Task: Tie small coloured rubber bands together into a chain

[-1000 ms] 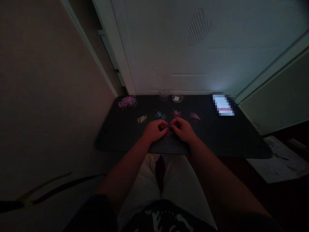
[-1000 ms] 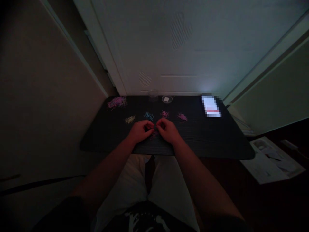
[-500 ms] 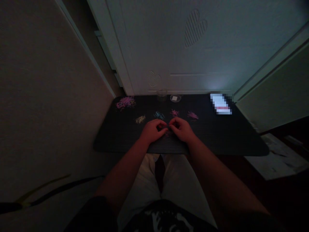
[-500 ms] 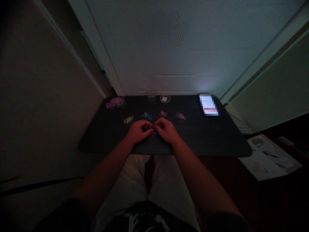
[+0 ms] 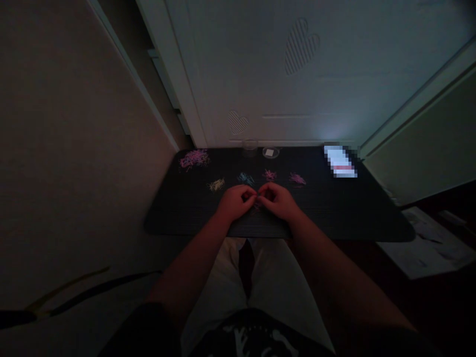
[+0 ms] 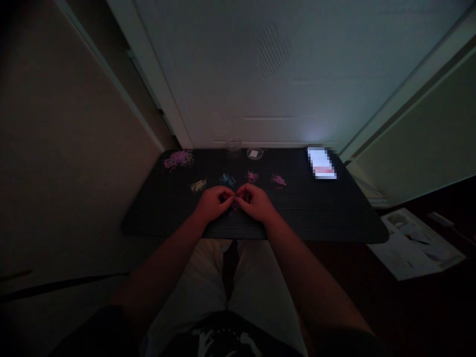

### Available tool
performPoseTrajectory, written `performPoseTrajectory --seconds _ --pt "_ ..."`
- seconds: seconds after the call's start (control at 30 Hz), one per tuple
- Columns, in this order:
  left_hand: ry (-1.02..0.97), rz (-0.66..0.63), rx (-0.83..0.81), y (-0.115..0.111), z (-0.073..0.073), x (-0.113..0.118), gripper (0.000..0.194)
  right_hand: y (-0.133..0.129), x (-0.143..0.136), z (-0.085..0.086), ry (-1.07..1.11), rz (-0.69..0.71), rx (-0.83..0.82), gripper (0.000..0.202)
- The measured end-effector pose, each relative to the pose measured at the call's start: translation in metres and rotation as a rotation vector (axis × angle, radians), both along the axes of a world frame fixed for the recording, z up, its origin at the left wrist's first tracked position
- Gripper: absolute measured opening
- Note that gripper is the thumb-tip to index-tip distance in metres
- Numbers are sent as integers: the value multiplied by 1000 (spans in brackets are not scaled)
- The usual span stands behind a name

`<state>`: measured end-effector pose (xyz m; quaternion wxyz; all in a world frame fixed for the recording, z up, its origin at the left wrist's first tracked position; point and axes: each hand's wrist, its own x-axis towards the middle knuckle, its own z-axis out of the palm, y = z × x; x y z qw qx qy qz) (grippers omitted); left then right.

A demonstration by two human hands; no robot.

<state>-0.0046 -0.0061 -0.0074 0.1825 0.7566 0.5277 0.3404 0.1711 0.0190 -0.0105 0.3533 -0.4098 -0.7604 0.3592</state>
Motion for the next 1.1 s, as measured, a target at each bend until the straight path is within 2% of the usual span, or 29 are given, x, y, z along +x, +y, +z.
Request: performPoseTrajectory --seconds 0.17,0.4,0.67,1.1 --pt "5 4 -12 0 0 0 12 -3 -2 3 -53 18 14 20" --pt "13 23 -24 -1 3 1 12 1 -1 -2 -95 -30 85 11" --pt "-21 47 -64 -1 3 0 13 1 0 1 -100 -64 68 12" --pt "-65 55 -71 0 0 -2 18 4 1 -4 -68 -50 53 12"
